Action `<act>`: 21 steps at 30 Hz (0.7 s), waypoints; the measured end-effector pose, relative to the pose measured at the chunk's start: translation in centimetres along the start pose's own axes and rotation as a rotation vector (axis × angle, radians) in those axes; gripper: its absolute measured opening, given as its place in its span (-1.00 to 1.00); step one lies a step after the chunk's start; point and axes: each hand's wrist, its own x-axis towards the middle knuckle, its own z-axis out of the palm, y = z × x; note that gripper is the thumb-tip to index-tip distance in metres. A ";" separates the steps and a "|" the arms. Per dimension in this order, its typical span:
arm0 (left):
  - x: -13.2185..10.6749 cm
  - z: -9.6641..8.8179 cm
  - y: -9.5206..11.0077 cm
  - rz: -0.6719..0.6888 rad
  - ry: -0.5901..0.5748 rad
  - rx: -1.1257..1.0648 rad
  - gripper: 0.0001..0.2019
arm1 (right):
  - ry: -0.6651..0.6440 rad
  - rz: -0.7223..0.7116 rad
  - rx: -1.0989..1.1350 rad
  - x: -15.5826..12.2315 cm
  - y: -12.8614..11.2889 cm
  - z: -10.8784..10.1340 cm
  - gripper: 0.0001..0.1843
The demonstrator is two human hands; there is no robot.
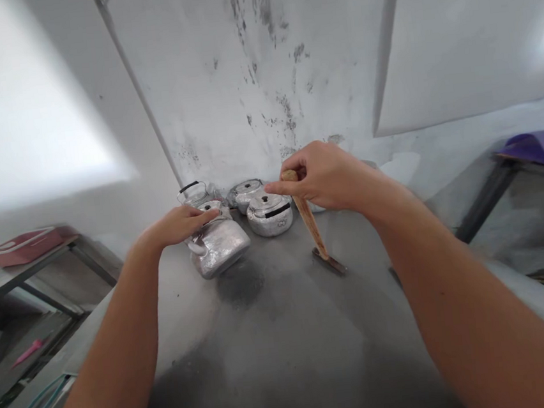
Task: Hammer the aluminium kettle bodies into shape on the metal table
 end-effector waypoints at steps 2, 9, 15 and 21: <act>-0.1 -0.1 0.0 0.030 0.012 -0.004 -0.34 | 0.057 0.009 0.003 0.3 0.7 0.2 -0.39; -0.1 -0.3 0.1 0.051 0.029 -0.015 -0.50 | 0.194 0.219 0.089 1.1 2.6 0.2 -0.55; -0.5 -0.5 0.8 0.067 -0.001 0.013 -0.52 | 0.375 0.491 -0.134 0.8 2.1 -0.7 -0.54; -1.2 -0.7 1.4 0.069 0.017 0.037 -0.59 | 0.432 0.565 -0.306 0.4 2.7 -1.7 -0.62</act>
